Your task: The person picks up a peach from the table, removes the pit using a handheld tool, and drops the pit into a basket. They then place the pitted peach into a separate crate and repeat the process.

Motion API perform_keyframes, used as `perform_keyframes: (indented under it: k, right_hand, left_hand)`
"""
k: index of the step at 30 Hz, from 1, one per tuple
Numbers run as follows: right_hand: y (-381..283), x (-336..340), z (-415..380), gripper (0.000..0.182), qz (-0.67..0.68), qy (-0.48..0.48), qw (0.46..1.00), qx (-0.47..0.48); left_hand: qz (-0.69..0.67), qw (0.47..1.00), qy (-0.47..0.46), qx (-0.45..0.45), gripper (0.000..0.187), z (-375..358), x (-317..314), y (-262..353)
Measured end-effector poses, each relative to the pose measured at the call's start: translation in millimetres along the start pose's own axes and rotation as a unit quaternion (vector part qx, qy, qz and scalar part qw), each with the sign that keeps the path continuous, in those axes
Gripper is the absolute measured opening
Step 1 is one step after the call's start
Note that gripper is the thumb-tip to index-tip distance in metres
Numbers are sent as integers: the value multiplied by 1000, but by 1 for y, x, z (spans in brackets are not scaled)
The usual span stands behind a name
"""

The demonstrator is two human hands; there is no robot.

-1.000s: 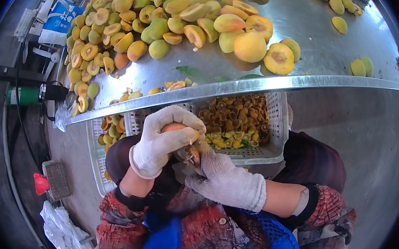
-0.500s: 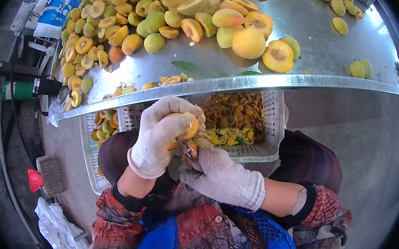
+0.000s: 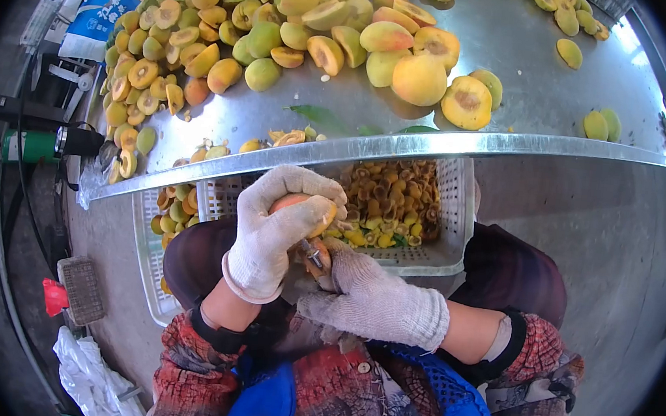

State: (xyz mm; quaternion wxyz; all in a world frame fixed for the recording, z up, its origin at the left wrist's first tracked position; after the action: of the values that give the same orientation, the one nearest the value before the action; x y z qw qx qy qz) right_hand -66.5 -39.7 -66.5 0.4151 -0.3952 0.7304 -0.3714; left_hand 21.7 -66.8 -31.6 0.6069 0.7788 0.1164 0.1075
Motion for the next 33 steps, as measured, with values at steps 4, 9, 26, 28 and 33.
perform_keyframes:
  k: [4,9,26,28,33]
  right_hand:
    - [-3,-4,-8,30,119,-53,989,-74]
    - [-9,-20,-25,24,304,-144,932,-133]
    - [-9,-19,-29,25,345,-141,915,-152]
    - [-14,-11,-27,26,274,-109,948,-119]
    - [-22,19,-13,29,-14,51,997,50]
  left_hand:
    - [5,997,-70,27,24,6,-3,0]
    - [-2,985,-167,47,23,5,-9,4]
    - [-294,948,-67,-99,28,3,-16,4]
    - [-279,954,-44,-103,27,3,-13,0]
    - [-246,964,13,-104,25,6,-5,-7]
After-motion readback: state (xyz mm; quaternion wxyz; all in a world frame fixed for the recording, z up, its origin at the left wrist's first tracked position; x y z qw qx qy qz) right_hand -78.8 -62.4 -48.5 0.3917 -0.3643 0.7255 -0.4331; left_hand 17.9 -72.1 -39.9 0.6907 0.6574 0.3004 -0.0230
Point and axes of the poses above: each hand's wrist, its own z-axis towards the middle knuckle, its own x-axis out of the back of the hand, y = z × x, the point moved 10 cm from there along z, towards the middle knuckle, and after that the axes turned 8 degrees about z, right-handed, at the moved point
